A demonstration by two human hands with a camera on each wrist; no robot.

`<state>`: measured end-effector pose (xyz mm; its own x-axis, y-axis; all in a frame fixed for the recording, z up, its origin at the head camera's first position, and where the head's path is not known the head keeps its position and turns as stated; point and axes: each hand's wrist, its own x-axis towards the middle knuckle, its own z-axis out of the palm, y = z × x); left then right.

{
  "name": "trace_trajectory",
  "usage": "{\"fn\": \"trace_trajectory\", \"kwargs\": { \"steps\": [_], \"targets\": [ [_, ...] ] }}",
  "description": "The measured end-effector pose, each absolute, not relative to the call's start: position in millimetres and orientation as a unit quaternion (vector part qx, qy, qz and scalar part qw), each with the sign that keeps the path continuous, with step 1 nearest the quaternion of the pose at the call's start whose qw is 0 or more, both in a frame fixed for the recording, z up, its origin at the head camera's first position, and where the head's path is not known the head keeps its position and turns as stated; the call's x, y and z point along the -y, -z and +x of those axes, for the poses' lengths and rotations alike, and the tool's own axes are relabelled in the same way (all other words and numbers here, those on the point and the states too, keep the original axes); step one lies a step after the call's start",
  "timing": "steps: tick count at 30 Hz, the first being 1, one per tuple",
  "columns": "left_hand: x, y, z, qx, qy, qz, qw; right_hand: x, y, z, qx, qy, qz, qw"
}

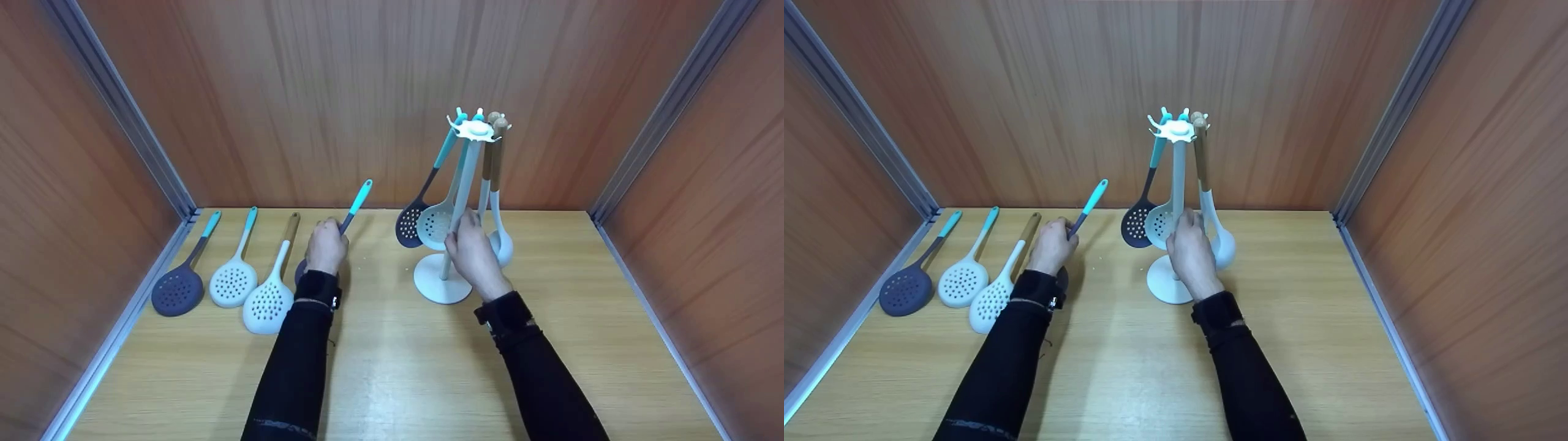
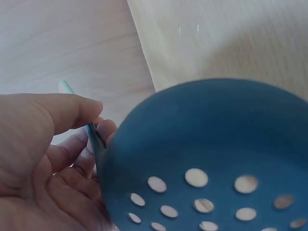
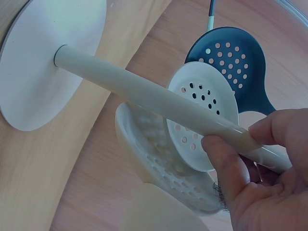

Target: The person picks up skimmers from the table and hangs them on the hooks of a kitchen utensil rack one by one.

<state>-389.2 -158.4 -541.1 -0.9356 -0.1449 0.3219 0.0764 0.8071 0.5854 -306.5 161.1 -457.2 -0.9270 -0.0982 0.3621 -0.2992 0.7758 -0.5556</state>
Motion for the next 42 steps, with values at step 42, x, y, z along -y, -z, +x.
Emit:
{"fn": "trace_trajectory", "kwargs": {
  "steps": [42],
  "targets": [
    [136.8, 481.8, -353.8, 0.918, 0.324, -0.008, 0.228, -161.7, 455.4, -308.9, 0.938, -0.304, 0.096, 0.136]
  ]
}}
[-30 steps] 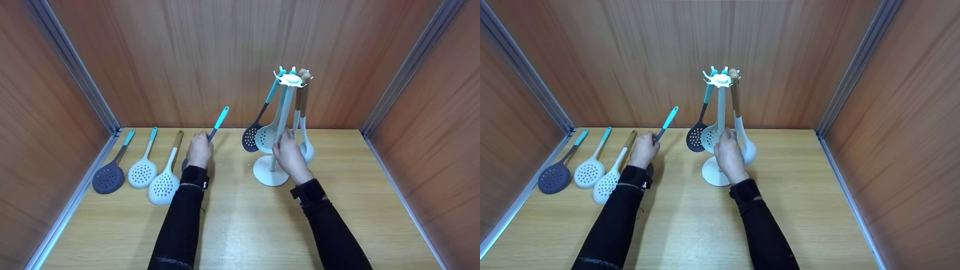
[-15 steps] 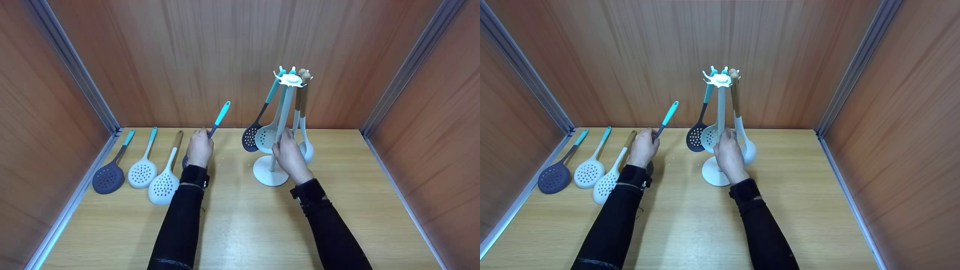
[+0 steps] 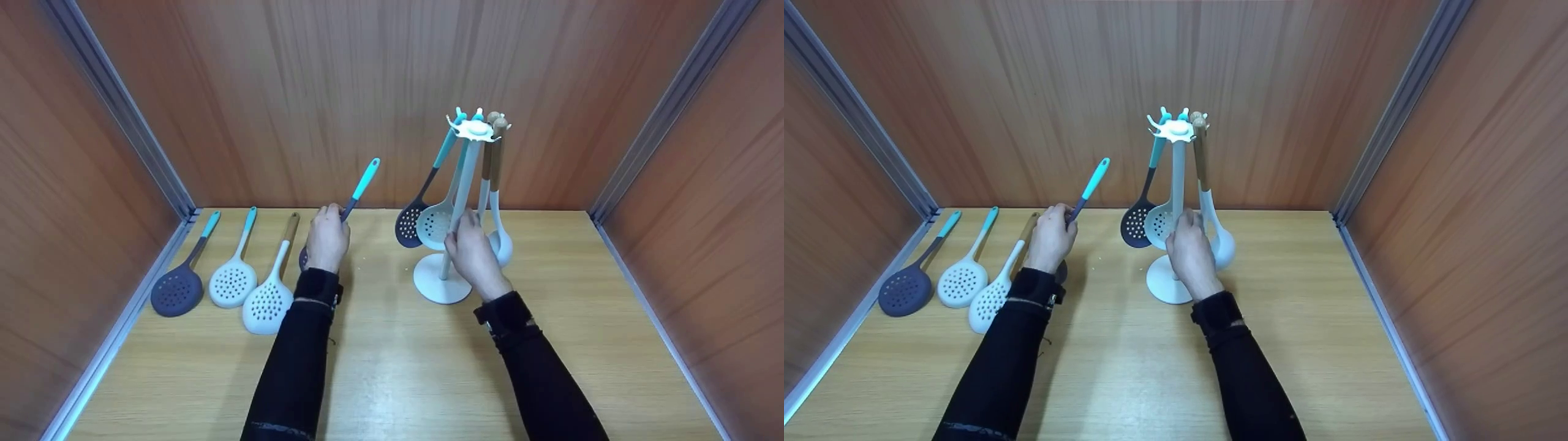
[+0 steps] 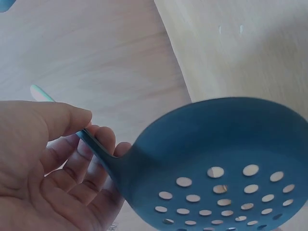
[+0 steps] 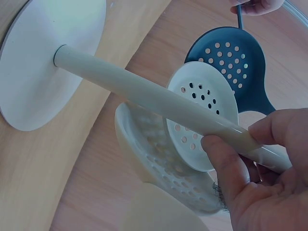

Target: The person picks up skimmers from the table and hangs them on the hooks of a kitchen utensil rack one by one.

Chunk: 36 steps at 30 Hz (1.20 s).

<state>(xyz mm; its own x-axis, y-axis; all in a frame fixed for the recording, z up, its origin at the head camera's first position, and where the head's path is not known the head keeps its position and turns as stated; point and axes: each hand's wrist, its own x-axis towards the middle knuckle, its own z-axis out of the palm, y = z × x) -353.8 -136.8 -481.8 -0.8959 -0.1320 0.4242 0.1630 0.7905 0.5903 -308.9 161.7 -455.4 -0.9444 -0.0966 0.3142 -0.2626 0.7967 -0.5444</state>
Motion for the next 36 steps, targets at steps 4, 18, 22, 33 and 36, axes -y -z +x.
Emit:
{"fn": "trace_trajectory", "kwargs": {
  "steps": [4, 18, 22, 33, 36],
  "targets": [
    [136.6, 480.3, -352.9, 0.916, 0.324, -0.016, 0.238, -161.5, 455.4, -309.2, 0.937, -0.310, 0.090, 0.130],
    [134.1, 475.7, -350.5, 0.911, 0.317, -0.026, 0.263, -161.5, 456.8, -308.4, 0.931, -0.320, 0.099, 0.143],
    [133.6, 473.5, -350.4, 0.912, 0.317, -0.024, 0.258, -161.8, 456.7, -309.2, 0.932, -0.321, 0.096, 0.137],
    [132.0, 465.8, -348.6, 0.920, 0.323, -0.006, 0.220, -160.5, 454.4, -308.1, 0.934, -0.320, 0.090, 0.131],
    [131.4, 464.0, -347.7, 0.923, 0.322, -0.003, 0.212, -160.4, 454.3, -308.3, 0.935, -0.319, 0.087, 0.128]
  ]
}}
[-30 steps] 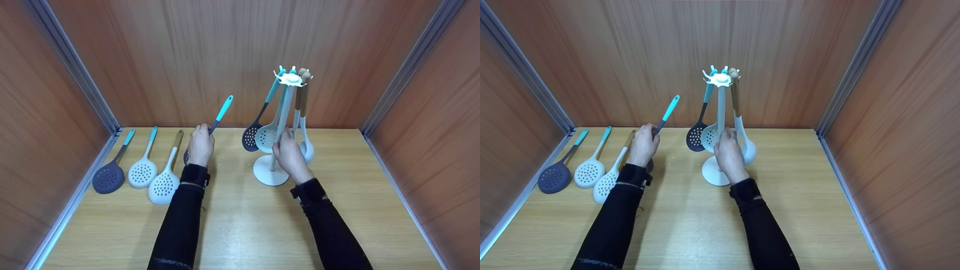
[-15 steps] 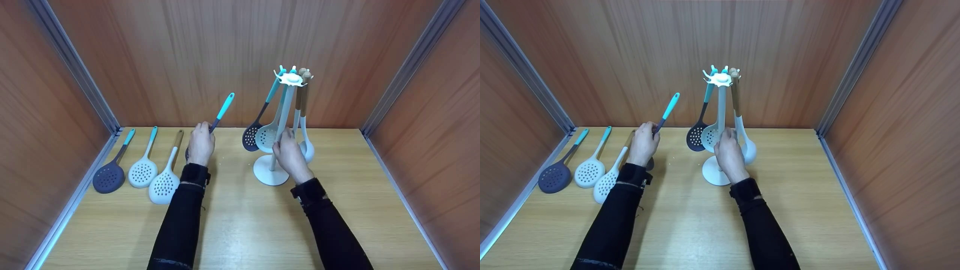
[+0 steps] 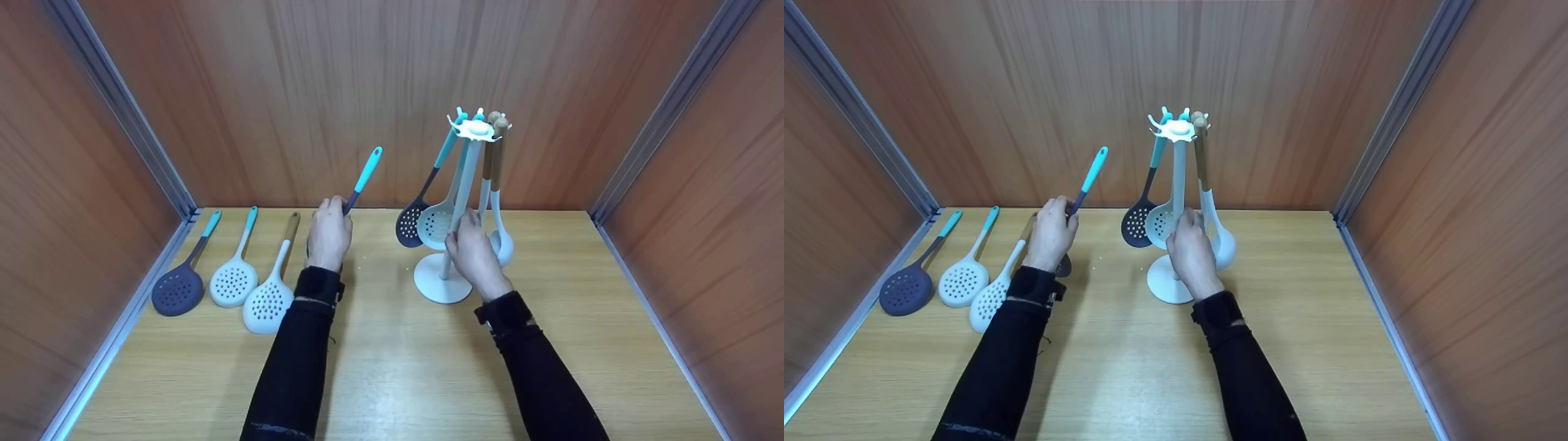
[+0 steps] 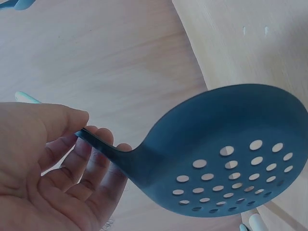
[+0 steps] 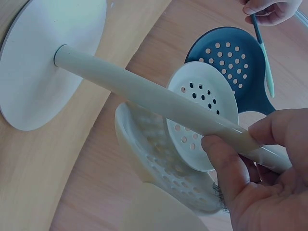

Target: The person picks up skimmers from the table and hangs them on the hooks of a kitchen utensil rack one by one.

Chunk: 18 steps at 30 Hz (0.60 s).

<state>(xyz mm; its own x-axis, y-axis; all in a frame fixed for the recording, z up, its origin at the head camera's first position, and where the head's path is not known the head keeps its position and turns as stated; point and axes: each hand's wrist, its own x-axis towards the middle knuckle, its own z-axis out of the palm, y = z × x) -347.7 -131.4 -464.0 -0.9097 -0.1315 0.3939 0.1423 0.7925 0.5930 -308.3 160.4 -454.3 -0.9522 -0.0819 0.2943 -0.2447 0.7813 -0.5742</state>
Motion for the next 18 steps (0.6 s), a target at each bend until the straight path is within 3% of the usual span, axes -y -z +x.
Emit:
{"fn": "trace_trajectory", "kwargs": {
  "steps": [18],
  "targets": [
    [126.6, 448.8, -346.0, 0.924, 0.327, -0.012, 0.200, -162.0, 456.3, -307.6, 0.931, -0.321, 0.101, 0.144]
  ]
}}
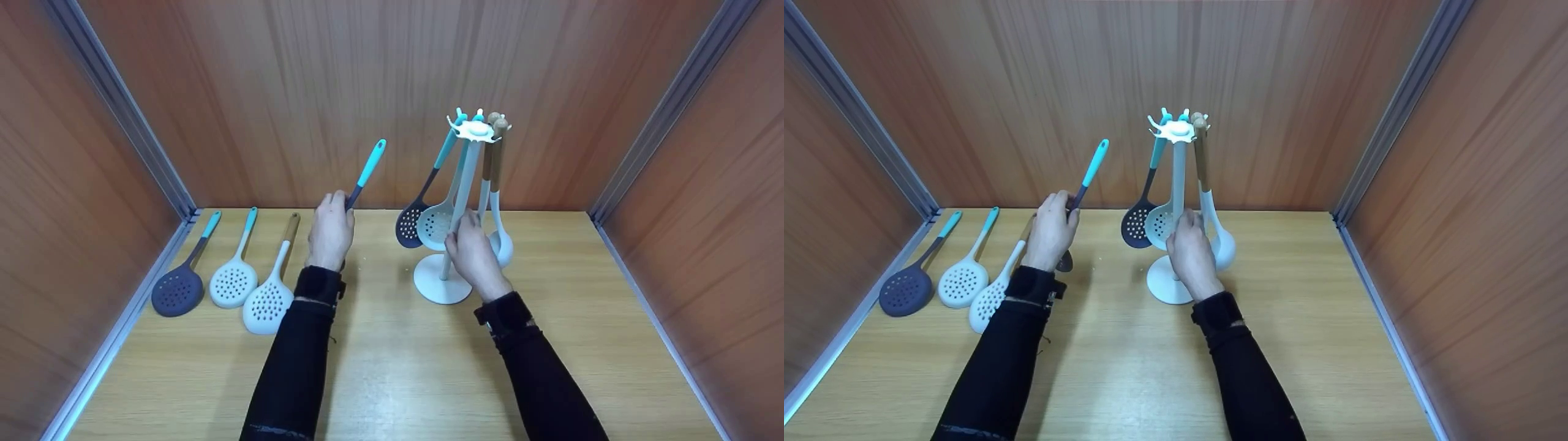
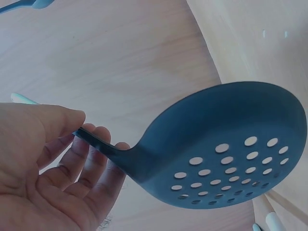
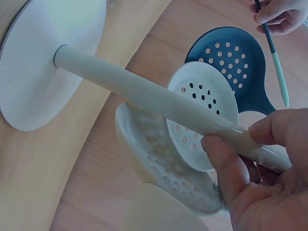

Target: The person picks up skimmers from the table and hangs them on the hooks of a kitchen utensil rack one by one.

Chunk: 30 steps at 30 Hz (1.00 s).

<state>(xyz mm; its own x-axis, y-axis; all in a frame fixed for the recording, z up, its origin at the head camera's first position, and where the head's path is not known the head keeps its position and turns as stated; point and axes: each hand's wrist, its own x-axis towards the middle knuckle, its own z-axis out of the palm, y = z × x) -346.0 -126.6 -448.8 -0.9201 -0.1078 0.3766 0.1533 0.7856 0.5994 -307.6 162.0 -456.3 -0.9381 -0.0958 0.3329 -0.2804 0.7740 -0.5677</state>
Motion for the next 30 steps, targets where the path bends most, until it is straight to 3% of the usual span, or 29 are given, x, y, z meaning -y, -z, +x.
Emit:
{"fn": "trace_trajectory", "kwargs": {
  "steps": [14, 24, 30],
  "targets": [
    [120.8, 435.2, -339.2, 0.921, 0.334, -0.019, 0.201, -160.9, 453.4, -307.2, 0.936, -0.317, 0.089, 0.129],
    [116.8, 428.7, -336.4, 0.914, 0.329, -0.045, 0.232, -161.7, 456.4, -305.5, 0.929, -0.312, 0.113, 0.163],
    [112.8, 420.9, -333.4, 0.915, 0.333, -0.050, 0.224, -161.5, 455.6, -306.8, 0.930, -0.318, 0.106, 0.149]
  ]
}}
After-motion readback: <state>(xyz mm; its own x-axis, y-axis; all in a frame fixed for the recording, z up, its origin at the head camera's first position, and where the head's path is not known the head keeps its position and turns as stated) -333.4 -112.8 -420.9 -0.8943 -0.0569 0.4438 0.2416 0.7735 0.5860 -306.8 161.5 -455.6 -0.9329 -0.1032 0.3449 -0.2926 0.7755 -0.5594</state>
